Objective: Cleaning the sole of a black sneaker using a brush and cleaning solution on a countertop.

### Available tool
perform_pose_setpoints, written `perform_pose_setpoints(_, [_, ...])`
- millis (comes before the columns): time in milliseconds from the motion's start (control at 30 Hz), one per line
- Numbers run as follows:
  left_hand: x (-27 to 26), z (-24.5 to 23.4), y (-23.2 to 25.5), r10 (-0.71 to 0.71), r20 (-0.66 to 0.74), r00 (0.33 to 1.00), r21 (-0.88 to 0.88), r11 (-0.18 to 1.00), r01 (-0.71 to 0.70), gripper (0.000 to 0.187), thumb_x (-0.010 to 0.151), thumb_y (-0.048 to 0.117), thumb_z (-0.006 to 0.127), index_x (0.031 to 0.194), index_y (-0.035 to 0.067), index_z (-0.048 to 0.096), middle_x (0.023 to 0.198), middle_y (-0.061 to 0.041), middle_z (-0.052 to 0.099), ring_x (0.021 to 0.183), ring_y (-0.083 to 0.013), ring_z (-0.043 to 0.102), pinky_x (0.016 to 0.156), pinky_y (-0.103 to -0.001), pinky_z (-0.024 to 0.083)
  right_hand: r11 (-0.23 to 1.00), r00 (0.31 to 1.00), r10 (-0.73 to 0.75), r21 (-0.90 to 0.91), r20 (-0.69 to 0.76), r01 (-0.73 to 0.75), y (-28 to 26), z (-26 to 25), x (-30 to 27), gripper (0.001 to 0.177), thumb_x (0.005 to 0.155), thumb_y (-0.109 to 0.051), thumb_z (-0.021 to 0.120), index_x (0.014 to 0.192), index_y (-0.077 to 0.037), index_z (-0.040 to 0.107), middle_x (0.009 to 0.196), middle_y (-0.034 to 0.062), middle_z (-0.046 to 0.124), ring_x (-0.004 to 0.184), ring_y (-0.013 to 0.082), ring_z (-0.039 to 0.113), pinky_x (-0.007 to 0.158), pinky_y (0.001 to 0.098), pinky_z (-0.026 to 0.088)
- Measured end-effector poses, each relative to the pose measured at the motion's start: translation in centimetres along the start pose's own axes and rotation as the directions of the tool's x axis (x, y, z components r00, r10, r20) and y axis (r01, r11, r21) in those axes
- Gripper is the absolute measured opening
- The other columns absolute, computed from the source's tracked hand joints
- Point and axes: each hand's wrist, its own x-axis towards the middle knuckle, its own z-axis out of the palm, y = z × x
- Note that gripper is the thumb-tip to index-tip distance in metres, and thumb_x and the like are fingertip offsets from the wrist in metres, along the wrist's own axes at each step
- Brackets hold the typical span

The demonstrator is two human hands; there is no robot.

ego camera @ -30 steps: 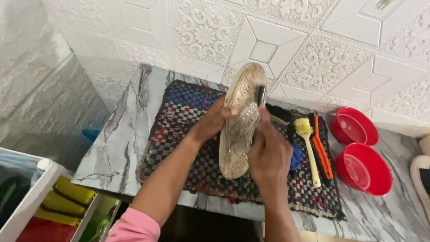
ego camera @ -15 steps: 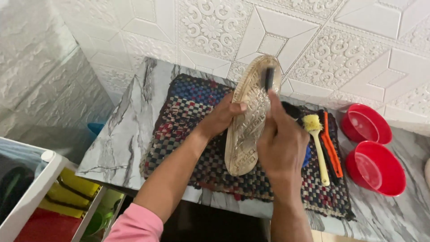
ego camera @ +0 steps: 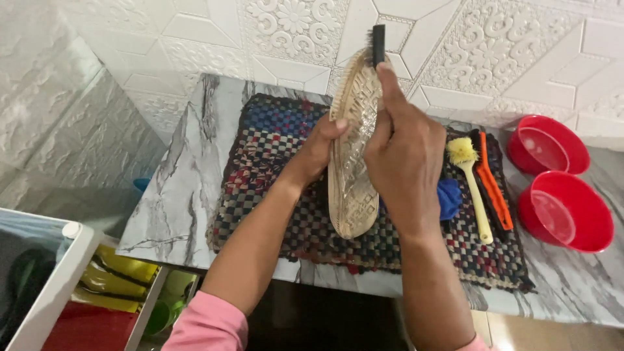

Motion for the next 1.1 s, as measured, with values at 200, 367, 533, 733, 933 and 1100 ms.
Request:
perform_pose_setpoints(200, [0.6, -4.1, -6.9, -0.088, -0.061, 0.994, -0.306, 0.95, 0.065, 0.074, 0.114, 0.063, 0.04, 0.149, 0.0, 0.06, 0.145, -0.02, 0.065, 0.126, -0.0212, 0.062, 0.12, -0.047, 0.044, 0.994, 0.995, 0.099, -0.034, -0.02, -0.1, -1.3, -0.8, -5.9, 0.046, 0.106, -0.01, 0.059, 0.149, -0.018, 0.069, 0.07, 0.013, 0.067, 0.063, 0.0323, 0.069, 0.057, 0.0459, 0.052])
perform_pose_setpoints(367, [0.9, -4.8, -10.4, -0.169, -0.076, 0.983, -0.42, 0.899, 0.122, 0.072, 0.11, 0.066, 0.05, 0.148, 0.007, 0.063, 0.144, -0.015, 0.068, 0.125, -0.0194, 0.067, 0.119, -0.044, 0.047, 0.997, 0.999, 0.03, 0.066, -0.04, -0.027, -3.5, -1.8, -1.0, 0.041, 0.106, 0.006, 0.055, 0.143, 0.002, 0.071, 0.065, 0.0181, 0.065, 0.053, 0.0264, 0.059, 0.055, 0.0379, 0.048])
perform_pose_setpoints(533, [-0.5, 0.2, -1.2, -0.049, -0.044, 0.998, -0.478, 0.878, 0.022, 0.064, 0.114, 0.059, 0.046, 0.148, 0.007, 0.062, 0.14, -0.018, 0.071, 0.119, -0.0183, 0.072, 0.114, -0.041, 0.054, 0.986, 0.986, 0.163, 0.039, 0.043, -0.164, -4.0, -1.7, -5.7, 0.053, 0.103, 0.0, 0.056, 0.154, -0.013, 0.064, 0.063, 0.0154, 0.061, 0.052, 0.0319, 0.062, 0.048, 0.0373, 0.047])
perform_pose_setpoints(733, [0.3, 0.4, -2.3, -0.069, 0.008, 0.998, -0.516, 0.854, 0.063, 0.066, 0.111, 0.065, 0.05, 0.146, 0.011, 0.066, 0.135, -0.011, 0.075, 0.115, -0.0155, 0.073, 0.114, -0.039, 0.054, 0.995, 0.999, 0.051, 0.084, -0.019, -0.049, -3.8, -1.8, -1.2, 0.041, 0.108, 0.001, 0.054, 0.146, -0.004, 0.069, 0.08, 0.0209, 0.074, 0.067, 0.0382, 0.07, 0.058, 0.0432, 0.049])
perform_pose_setpoints(933, [-0.7, -0.4, -2.1, -0.071, -0.041, 0.997, -0.552, 0.833, 0.036, 0.06, 0.112, 0.059, 0.052, 0.141, 0.009, 0.07, 0.135, -0.013, 0.075, 0.115, -0.0153, 0.074, 0.116, -0.037, 0.053, 0.981, 0.973, 0.196, -0.027, 0.119, -0.194, -4.0, -1.2, -5.7, 0.054, 0.106, -0.004, 0.052, 0.158, -0.014, 0.059, 0.066, 0.0093, 0.064, 0.051, 0.0211, 0.059, 0.053, 0.0335, 0.047])
perform_pose_setpoints(1100, [0.0, 0.9, -1.2, -0.025, -0.057, 0.998, -0.472, 0.882, -0.005, 0.056, 0.118, 0.054, 0.048, 0.149, 0.01, 0.064, 0.147, -0.01, 0.068, 0.125, -0.0123, 0.069, 0.122, -0.035, 0.047, 0.994, 0.993, 0.108, 0.003, 0.041, -0.108, -3.7, -1.1, -1.3, 0.045, 0.108, 0.005, 0.053, 0.151, 0.0, 0.065, 0.067, 0.0081, 0.064, 0.055, 0.017, 0.055, 0.057, 0.0291, 0.045])
